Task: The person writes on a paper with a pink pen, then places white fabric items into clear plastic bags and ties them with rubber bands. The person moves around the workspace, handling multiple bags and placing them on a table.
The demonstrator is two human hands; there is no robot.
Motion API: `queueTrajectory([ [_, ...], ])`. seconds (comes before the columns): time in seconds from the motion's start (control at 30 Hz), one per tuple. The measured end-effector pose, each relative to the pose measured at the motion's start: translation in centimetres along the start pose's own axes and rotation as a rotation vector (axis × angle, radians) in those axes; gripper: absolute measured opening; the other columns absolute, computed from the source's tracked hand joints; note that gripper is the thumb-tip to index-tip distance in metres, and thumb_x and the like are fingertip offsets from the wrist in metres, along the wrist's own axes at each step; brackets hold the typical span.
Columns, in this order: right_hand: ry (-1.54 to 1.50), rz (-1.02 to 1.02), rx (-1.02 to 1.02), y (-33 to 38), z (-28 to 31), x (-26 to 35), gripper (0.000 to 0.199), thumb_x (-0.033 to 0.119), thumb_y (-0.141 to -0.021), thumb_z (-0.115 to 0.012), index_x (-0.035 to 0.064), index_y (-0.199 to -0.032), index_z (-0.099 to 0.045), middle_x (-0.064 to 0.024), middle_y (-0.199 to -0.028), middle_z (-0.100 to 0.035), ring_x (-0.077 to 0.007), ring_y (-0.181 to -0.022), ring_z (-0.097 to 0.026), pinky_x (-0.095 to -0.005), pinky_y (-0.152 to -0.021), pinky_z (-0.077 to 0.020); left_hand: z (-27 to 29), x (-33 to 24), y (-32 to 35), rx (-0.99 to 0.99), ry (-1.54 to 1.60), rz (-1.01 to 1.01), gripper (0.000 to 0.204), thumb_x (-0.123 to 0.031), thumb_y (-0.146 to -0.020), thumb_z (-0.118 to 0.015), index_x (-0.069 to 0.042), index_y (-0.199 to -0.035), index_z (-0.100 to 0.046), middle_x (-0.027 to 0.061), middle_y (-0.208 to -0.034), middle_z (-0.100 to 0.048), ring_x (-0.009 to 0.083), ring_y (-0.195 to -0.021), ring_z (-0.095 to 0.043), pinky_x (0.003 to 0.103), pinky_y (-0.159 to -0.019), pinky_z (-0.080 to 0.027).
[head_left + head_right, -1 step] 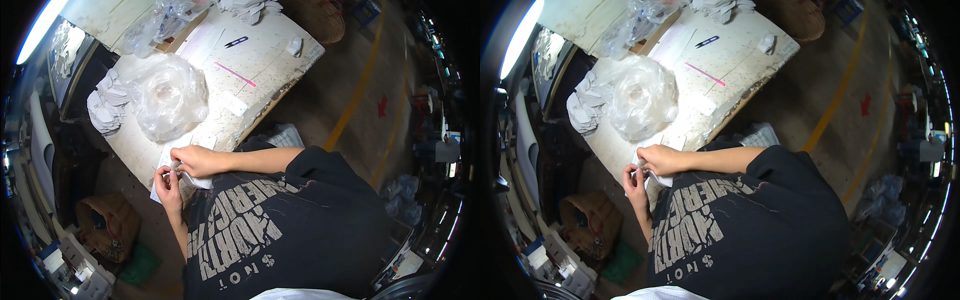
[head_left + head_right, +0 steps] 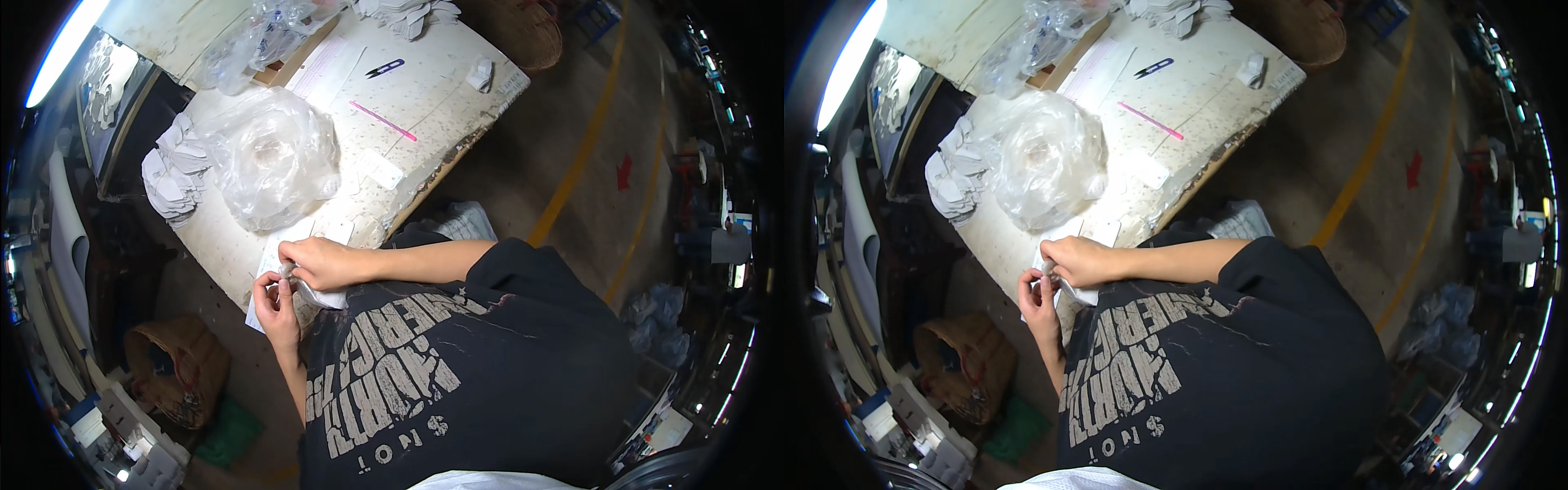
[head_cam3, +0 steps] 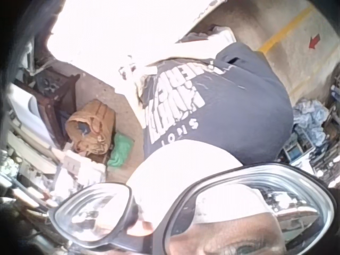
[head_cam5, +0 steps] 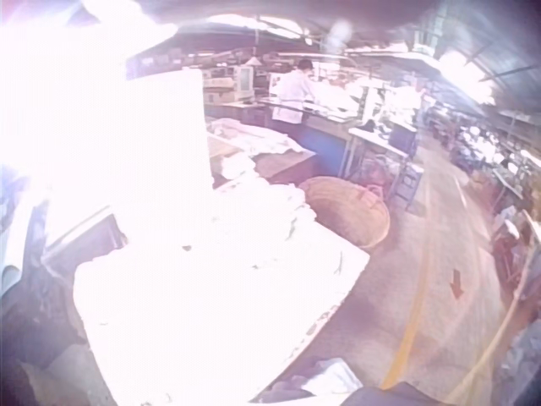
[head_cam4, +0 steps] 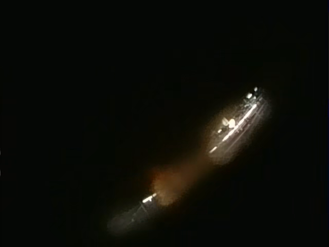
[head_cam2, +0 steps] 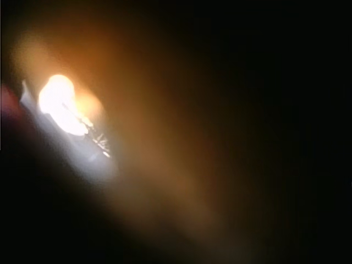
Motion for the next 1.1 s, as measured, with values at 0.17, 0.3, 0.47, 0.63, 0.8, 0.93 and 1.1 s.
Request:
queueTrajectory([
  [0.17,0.06,0.001,-0.072,-0.2,0.3,-0.1,0.024,0.006,-0.082,-0.065,-0.002,-0.102,-0.055,-0.0253,-0.085,-0.068,-0.0475,-0.082,-0.067,-0.0521,-0.072,-0.0526,-0.5,0.6,-0.5,0.029,0.043,-0.069,0.016,-0.018,-0.11,-0.057,-0.003,-0.114,-0.057,0.0024,-0.097,-0.059,0.0065,-0.082,-0.052,0.023,-0.076,-0.048],
  [0.3,0.037,0.106,-0.024,-0.4,-0.1,0.4,0.029,0.005,-0.081,-0.064,-0.0019,-0.107,-0.053,-0.0259,-0.085,-0.067,-0.0477,-0.082,-0.067,-0.0523,-0.072,-0.0525,0.6,1.6,-1.2,0.099,0.216,0.122,0.026,-0.029,-0.113,-0.051,-0.003,-0.111,-0.057,0.0061,-0.104,-0.06,0.0088,-0.089,-0.055,0.027,-0.079,-0.05],
  [0.47,-0.093,0.019,0.139,-0.4,-0.7,-0.3,0.039,0.004,-0.082,-0.065,-0.0016,-0.117,-0.049,-0.0262,-0.092,-0.065,-0.046,-0.089,-0.067,-0.0491,-0.077,-0.0531,2.1,2.2,-1.6,0.129,0.136,0.184,0.016,-0.018,-0.108,-0.062,-0.004,-0.102,-0.056,0.0028,-0.094,-0.064,0.0081,-0.083,-0.059,0.025,-0.079,-0.051],
  [0.63,0.165,0.166,0.266,-0.2,-0.3,-0.1,0.032,0.005,-0.085,-0.065,-0.0016,-0.115,-0.059,-0.0253,-0.108,-0.059,-0.0433,-0.095,-0.064,-0.0469,-0.082,-0.0529,2.5,-0.1,-0.7,-0.072,0.12,-0.058,0.016,-0.01,-0.104,-0.067,-0.003,-0.095,-0.056,0.0036,-0.09,-0.065,0.0087,-0.081,-0.059,0.023,-0.077,-0.049],
  [0.8,0.193,0.114,0.24,-0.6,2.8,0.6,0.033,0.0,-0.087,-0.062,-0.0025,-0.12,-0.062,-0.0214,-0.117,-0.058,-0.0373,-0.104,-0.064,-0.0413,-0.091,-0.0548,1.8,-3.0,-0.8,-0.16,0.225,-0.13,0.014,-0.013,-0.106,-0.063,-0.002,-0.101,-0.056,0.005,-0.091,-0.064,0.0118,-0.082,-0.061,0.027,-0.08,-0.053],
  [0.93,0.167,-0.057,0.052,-0.5,9.2,0.0,0.03,-0.007,-0.087,-0.055,-0.0049,-0.115,-0.066,-0.0203,-0.121,-0.06,-0.0323,-0.11,-0.064,-0.0367,-0.1,-0.0546,3.0,-3.1,-2.0,-0.217,0.382,-0.156,0.014,-0.014,-0.111,-0.052,-0.002,-0.114,-0.057,0.0086,-0.1,-0.063,0.0172,-0.086,-0.063,0.033,-0.086,-0.056],
  [1.1,0.416,-0.073,-0.412,0.7,18.2,-1.5,0.03,-0.008,-0.089,-0.053,-0.0012,-0.114,-0.069,-0.0176,-0.118,-0.061,-0.0323,-0.107,-0.065,-0.0387,-0.097,-0.0545,5.0,-0.2,-2.9,-0.428,0.167,0.011,0.016,-0.015,-0.109,-0.056,-0.002,-0.117,-0.061,0.0064,-0.098,-0.065,0.0133,-0.085,-0.062,0.028,-0.083,-0.054],
])
Point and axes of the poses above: each hand's wrist, its own y-axis away from the middle knuckle, its own z-axis out of the back of the hand, x = y × z, the point moved 3 cm from there along -y, towards the middle knuckle
